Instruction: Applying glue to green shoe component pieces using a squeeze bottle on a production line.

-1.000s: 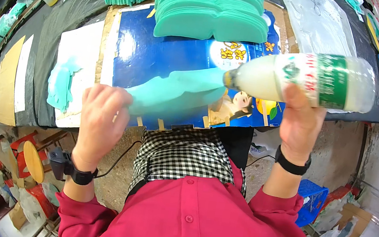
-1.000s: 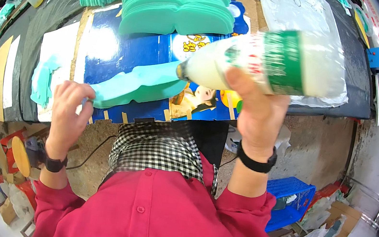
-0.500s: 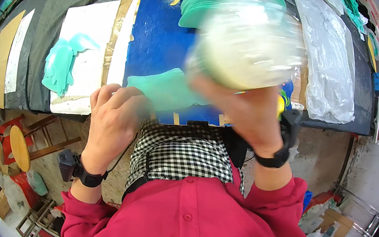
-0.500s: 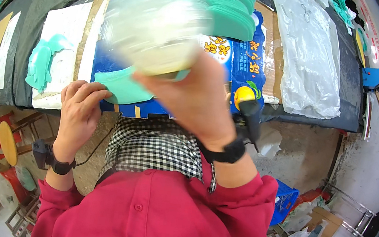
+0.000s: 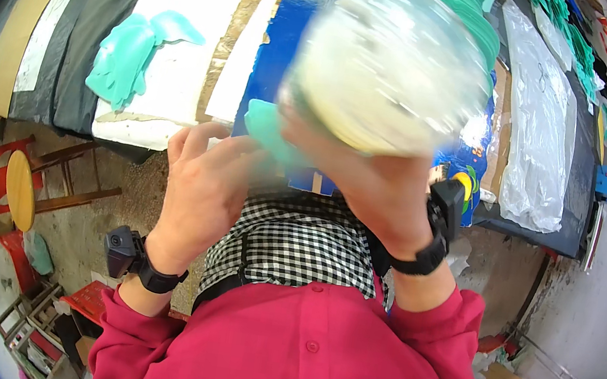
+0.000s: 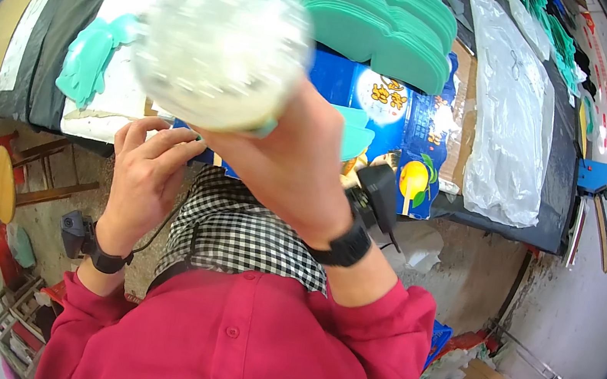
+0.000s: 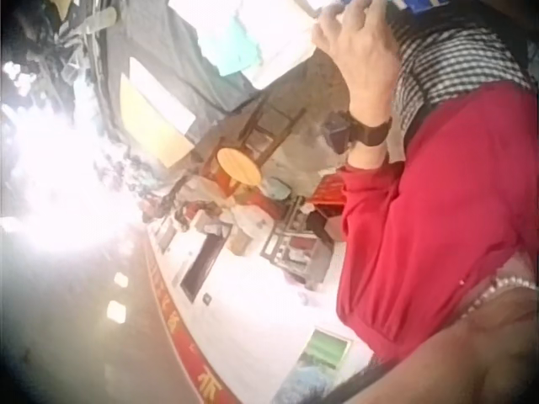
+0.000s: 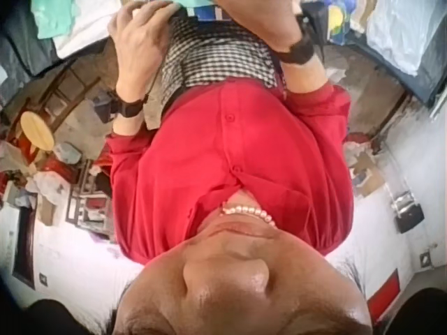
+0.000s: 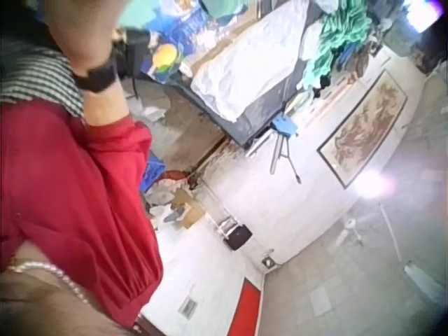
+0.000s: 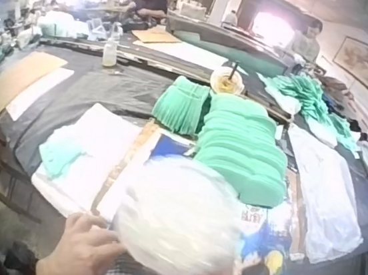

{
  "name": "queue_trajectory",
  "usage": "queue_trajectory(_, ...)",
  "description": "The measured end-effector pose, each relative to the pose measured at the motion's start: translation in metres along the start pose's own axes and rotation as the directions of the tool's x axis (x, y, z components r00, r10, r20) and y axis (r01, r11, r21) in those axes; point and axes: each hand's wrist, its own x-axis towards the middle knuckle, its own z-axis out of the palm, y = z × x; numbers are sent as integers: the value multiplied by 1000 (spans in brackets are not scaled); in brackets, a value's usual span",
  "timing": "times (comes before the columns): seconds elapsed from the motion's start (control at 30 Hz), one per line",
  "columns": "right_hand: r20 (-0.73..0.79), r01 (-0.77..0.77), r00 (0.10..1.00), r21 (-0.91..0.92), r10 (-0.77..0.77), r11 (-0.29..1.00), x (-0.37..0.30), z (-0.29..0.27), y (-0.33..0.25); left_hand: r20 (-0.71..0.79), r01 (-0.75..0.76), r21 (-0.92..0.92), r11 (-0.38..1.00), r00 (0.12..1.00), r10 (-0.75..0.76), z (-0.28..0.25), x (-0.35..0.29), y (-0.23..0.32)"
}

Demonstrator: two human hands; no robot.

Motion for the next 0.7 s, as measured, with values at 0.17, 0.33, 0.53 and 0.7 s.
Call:
queue_trajectory(0.17, 143, 132, 984, -217, -103, 967, 27, 32, -9, -104, 48, -44, 998, 993, -52, 9, -17, 12)
queue_trajectory(0.33, 332, 274, 932, -379, -147, 884, 8, -15, -19, -78, 112, -72, 991, 990, -117, 10, -27, 12)
queue_trajectory(0.53, -97, -221, 975, -316, 201, 923, -40, -103, -26, -100, 48, 7, 999, 994, -47, 11, -5, 15)
queue_trajectory(0.7, -345, -334, 907, -236, 243, 912, -37, -151, -26, -69, 14, -4, 1000, 998, -14, 15, -1, 11)
